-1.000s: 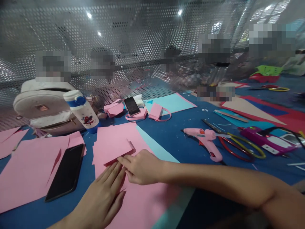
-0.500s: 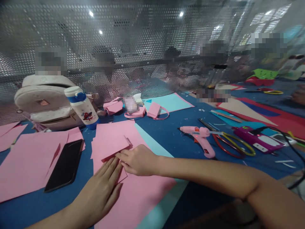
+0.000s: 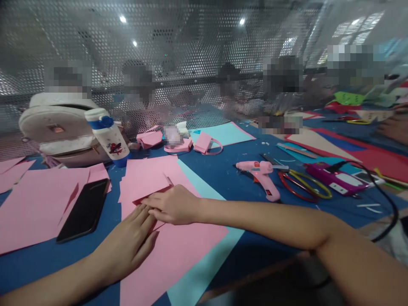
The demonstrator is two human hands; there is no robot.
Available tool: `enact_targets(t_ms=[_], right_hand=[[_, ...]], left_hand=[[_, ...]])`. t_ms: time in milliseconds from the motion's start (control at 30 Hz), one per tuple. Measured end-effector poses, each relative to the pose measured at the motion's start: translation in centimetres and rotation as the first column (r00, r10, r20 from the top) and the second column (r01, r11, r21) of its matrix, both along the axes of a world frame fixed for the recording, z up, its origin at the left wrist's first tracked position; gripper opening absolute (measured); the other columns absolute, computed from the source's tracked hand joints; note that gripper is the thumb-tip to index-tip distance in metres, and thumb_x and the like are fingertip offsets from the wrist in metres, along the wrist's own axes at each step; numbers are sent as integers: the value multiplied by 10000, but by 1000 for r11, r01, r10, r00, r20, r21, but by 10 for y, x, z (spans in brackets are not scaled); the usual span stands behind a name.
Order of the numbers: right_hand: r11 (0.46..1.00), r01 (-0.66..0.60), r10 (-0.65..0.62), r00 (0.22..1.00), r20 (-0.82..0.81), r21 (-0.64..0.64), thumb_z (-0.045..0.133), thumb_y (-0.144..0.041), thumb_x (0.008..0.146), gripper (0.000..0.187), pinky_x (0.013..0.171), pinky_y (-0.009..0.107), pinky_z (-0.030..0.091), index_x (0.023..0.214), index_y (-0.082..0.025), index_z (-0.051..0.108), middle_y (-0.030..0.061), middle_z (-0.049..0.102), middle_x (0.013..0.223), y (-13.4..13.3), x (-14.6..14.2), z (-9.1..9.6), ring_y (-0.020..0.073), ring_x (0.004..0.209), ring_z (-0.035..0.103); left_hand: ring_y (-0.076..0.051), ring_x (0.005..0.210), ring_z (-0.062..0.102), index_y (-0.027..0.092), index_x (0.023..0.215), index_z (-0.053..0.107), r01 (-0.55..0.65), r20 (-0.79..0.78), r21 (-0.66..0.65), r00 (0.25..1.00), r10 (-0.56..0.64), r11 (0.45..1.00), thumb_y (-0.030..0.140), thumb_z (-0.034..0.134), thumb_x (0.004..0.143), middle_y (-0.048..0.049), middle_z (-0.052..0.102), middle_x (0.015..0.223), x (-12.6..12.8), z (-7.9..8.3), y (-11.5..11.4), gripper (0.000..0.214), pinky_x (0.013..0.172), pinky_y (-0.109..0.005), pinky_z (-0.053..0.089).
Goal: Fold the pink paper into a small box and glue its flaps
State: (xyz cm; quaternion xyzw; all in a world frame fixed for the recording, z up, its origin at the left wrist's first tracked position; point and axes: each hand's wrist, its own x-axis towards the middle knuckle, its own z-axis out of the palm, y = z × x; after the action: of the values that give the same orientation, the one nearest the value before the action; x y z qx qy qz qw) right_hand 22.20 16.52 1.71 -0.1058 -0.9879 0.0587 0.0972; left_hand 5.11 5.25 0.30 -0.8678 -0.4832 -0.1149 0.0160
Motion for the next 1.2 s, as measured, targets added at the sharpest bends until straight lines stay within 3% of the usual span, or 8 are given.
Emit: enact_targets(t_ms=[200, 367, 633, 833, 1200], right_hand=[[998, -58, 58, 997, 47, 12, 370, -290, 1047, 392, 828, 341, 492, 1339, -164, 599, 70, 686, 1308, 9, -27, 5, 239, 1147, 642], [997, -44, 38, 995, 94, 58, 365, -322, 1060, 384, 776, 340, 485, 1230, -152, 664, 84, 754, 1124, 8, -40, 14, 244, 1046, 672], [998, -65, 61, 979, 193, 17, 354, -279, 1066, 380, 816, 346, 485, 1246, -160, 667, 63, 697, 1285, 6, -41, 20, 256, 1151, 642], [1000, -19, 20, 977, 213, -7, 362, -287, 1069, 370, 843, 369, 489, 1223, -170, 677, 85, 738, 1188, 4, -40, 26, 248, 1105, 663], [997, -3, 17, 980, 198, -72, 367, -355, 1071, 383, 832, 359, 490, 1240, -181, 664, 54, 711, 1260, 5, -38, 31, 252, 1150, 642]], left_hand=[[-316, 1027, 610, 122, 1125, 601, -33, 47, -36, 998, 34, 999, 224, 414, 973, -163, 649, 1081, -2, 1, 0, 262, 894, -512, 555], [-319, 1080, 601, 117, 1160, 594, -39, 73, -38, 996, 42, 999, 243, 435, 966, -173, 646, 1128, -4, -1, 2, 281, 934, -502, 538], [-326, 1031, 618, 119, 1103, 605, -40, -2, -68, 999, 40, 997, 258, 392, 983, -172, 665, 1075, -3, 2, 2, 282, 908, -522, 533], [-335, 1048, 628, 102, 1131, 600, -32, -40, -78, 999, 29, 996, 252, 389, 979, -184, 673, 1092, -1, 4, 3, 300, 923, -528, 526], [-327, 1030, 640, 121, 1141, 590, -26, -72, -61, 997, 21, 998, 238, 390, 969, -179, 681, 1079, 0, 3, 5, 288, 907, -517, 529]])
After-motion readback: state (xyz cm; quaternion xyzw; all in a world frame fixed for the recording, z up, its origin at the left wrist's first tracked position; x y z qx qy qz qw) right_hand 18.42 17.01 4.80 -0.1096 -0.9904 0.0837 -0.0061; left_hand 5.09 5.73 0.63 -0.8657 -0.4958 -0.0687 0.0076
